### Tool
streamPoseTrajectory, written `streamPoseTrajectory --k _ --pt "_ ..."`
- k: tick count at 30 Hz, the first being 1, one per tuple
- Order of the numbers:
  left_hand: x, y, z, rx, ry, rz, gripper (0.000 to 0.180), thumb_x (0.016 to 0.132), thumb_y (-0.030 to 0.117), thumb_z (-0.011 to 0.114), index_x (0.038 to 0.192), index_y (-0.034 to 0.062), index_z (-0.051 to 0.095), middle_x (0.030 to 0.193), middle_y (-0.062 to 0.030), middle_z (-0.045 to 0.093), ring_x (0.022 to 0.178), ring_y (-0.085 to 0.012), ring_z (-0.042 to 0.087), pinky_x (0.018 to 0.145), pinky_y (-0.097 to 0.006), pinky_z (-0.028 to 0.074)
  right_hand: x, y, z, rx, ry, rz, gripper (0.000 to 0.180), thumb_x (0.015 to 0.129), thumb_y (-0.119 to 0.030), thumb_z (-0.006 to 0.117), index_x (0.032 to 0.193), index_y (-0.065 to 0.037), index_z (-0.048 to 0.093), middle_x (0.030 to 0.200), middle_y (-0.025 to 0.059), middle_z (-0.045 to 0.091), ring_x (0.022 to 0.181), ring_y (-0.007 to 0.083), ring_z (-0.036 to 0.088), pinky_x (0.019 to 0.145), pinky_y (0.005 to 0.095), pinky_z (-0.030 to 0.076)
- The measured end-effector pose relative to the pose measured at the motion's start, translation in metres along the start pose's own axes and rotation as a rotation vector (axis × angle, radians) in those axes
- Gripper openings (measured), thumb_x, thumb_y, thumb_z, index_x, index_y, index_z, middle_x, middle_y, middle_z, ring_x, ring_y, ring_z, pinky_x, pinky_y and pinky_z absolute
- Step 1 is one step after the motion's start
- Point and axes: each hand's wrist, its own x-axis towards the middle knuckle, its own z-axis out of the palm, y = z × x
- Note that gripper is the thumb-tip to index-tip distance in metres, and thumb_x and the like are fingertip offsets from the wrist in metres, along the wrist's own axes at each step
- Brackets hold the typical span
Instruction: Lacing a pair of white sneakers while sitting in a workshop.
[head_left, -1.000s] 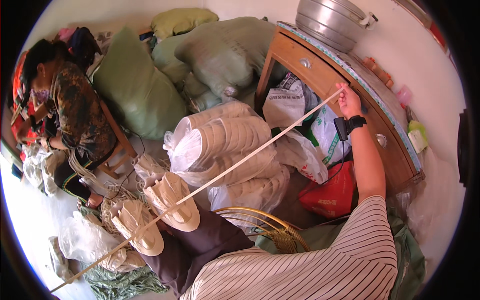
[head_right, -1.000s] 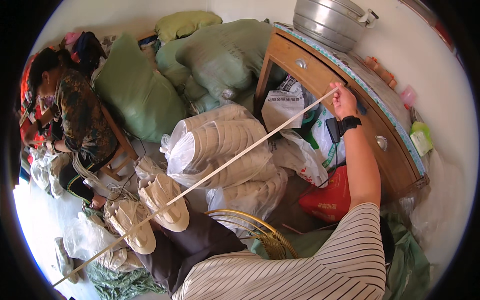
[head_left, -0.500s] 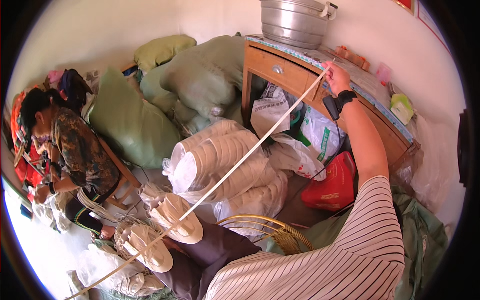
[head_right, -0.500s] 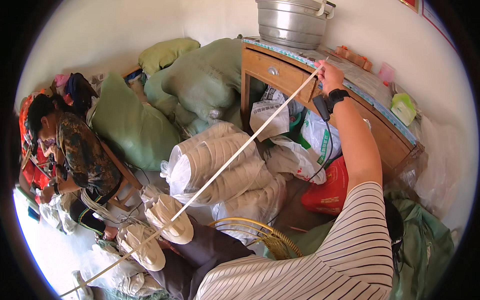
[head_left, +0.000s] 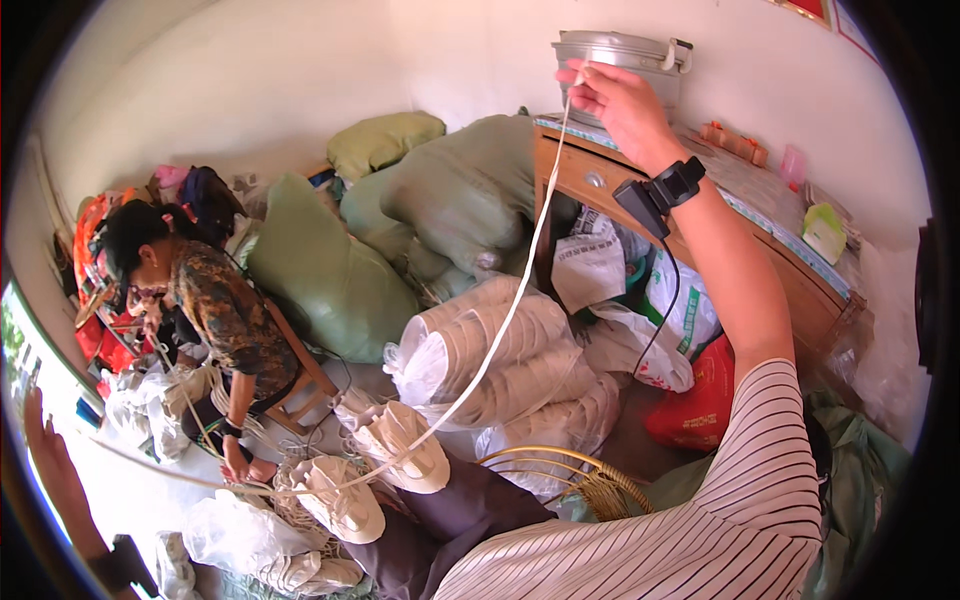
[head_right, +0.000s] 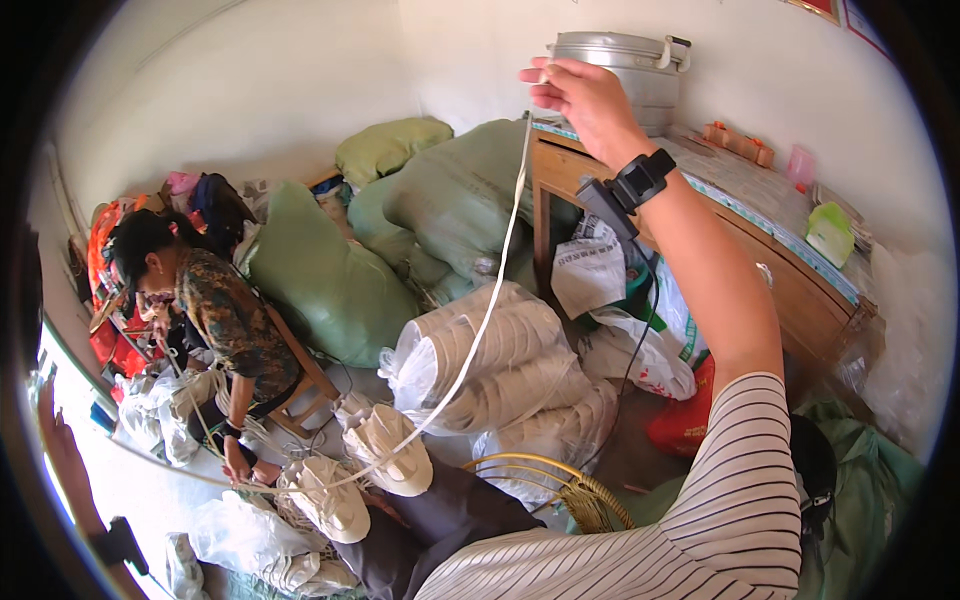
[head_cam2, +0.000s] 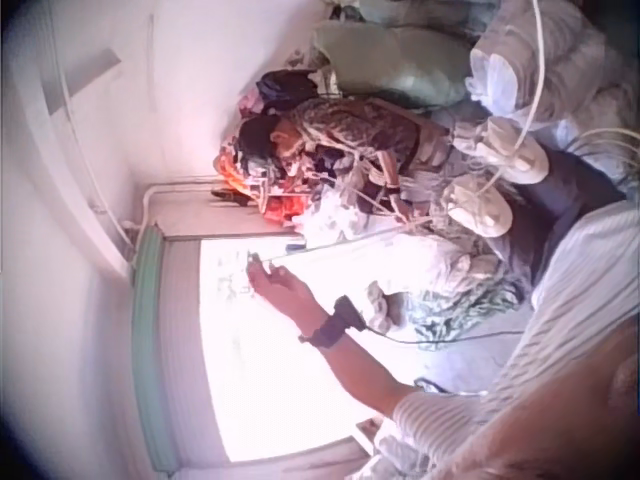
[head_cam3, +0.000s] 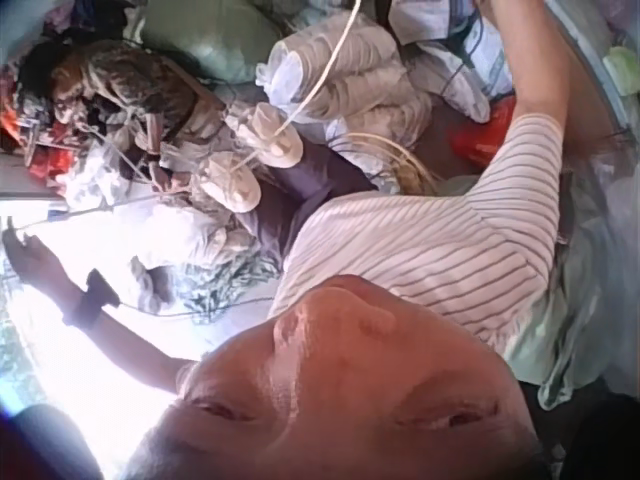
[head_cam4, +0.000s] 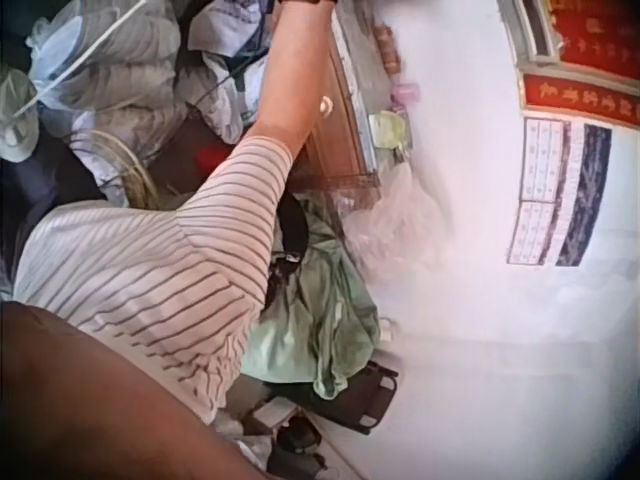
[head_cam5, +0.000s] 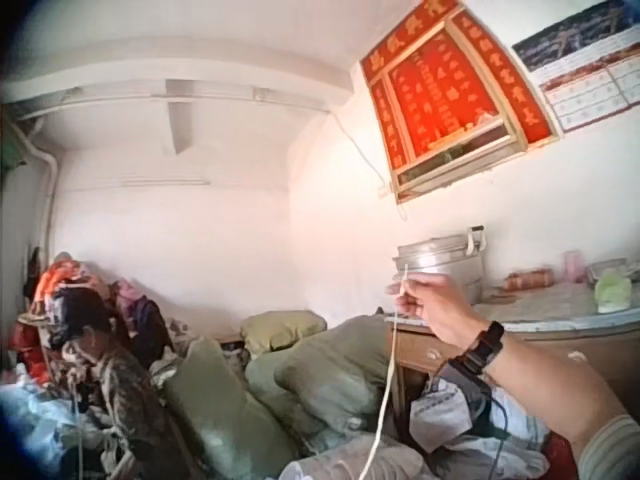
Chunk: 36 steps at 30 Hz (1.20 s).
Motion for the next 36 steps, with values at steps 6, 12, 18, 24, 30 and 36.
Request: streamPoseTrajectory --k 6,12,18,24,30,36 --pt "0.046 0.127 0.047 -1.083 -0.295 -0.482 0.023 0.095 0.013 0.058 0.117 0.0067 0.059 0.104 0.0015 0.059 0.072 0.0016 0.047 0.055 -0.014 0.034 -0.051 -0.063 0.136 0.097 -0.339 -0.02 0.024 0.096 -0.016 0.057 0.11 0.003 0.061 0.107 0.0134 0.069 0.072 0.0113 0.064 0.062 0.0214 0.05" --pt "0.035 0.225 0.088 -1.366 -0.481 -0.614 0.01 0.089 0.009 0.067 0.096 0.0084 0.06 0.08 0.0038 0.059 0.058 -0.0005 0.047 0.048 -0.016 0.034 -0.113 -0.071 0.216 0.203 -0.592 0.128 0.019 0.094 -0.017 0.061 0.098 0.001 0.065 0.093 0.012 0.072 0.064 0.011 0.063 0.054 0.0218 0.049" --pt "0.009 0.207 0.105 -1.447 -0.63 -0.782 0.014 0.09 0.016 0.068 0.097 0.0071 0.06 0.081 0.0033 0.063 0.061 -0.0014 0.051 0.053 -0.017 0.039 -0.156 -0.055 0.255 0.251 -0.642 0.224 0.02 0.094 -0.021 0.063 0.095 -0.001 0.065 0.085 0.0045 0.07 0.064 0.0077 0.063 0.054 0.0211 0.047" --pt "-0.016 0.179 0.126 -1.598 -0.614 -0.948 0.01 0.093 0.014 0.064 0.1 0.0075 0.06 0.093 -0.0009 0.068 0.069 -0.0026 0.053 0.064 -0.019 0.043 -0.169 -0.018 0.273 0.214 -0.578 0.252 0.02 0.095 -0.019 0.061 0.099 0.0 0.065 0.088 0.0034 0.069 0.065 0.0072 0.063 0.055 0.0208 0.047" --pt "-0.03 0.167 0.144 -1.694 -0.626 -0.951 0.008 0.092 0.011 0.064 0.098 0.0073 0.059 0.089 -0.0002 0.066 0.07 -0.0038 0.054 0.064 -0.019 0.043 -0.18 0.001 0.28 0.326 -0.577 0.387 0.02 0.096 -0.018 0.061 0.1 0.001 0.065 0.092 0.0034 0.069 0.065 0.0078 0.062 0.056 0.0219 0.049" --pt "-0.04 0.164 0.158 -1.712 -0.673 -0.962 0.008 0.093 0.007 0.061 0.1 0.0052 0.058 0.095 -0.0035 0.064 0.084 -0.0093 0.061 0.077 -0.022 0.05 -0.181 0.024 0.277 0.319 -0.56 0.408 0.02 0.095 -0.018 0.061 0.101 0.0 0.065 0.092 0.0042 0.069 0.066 0.0081 0.062 0.057 0.0222 0.049"
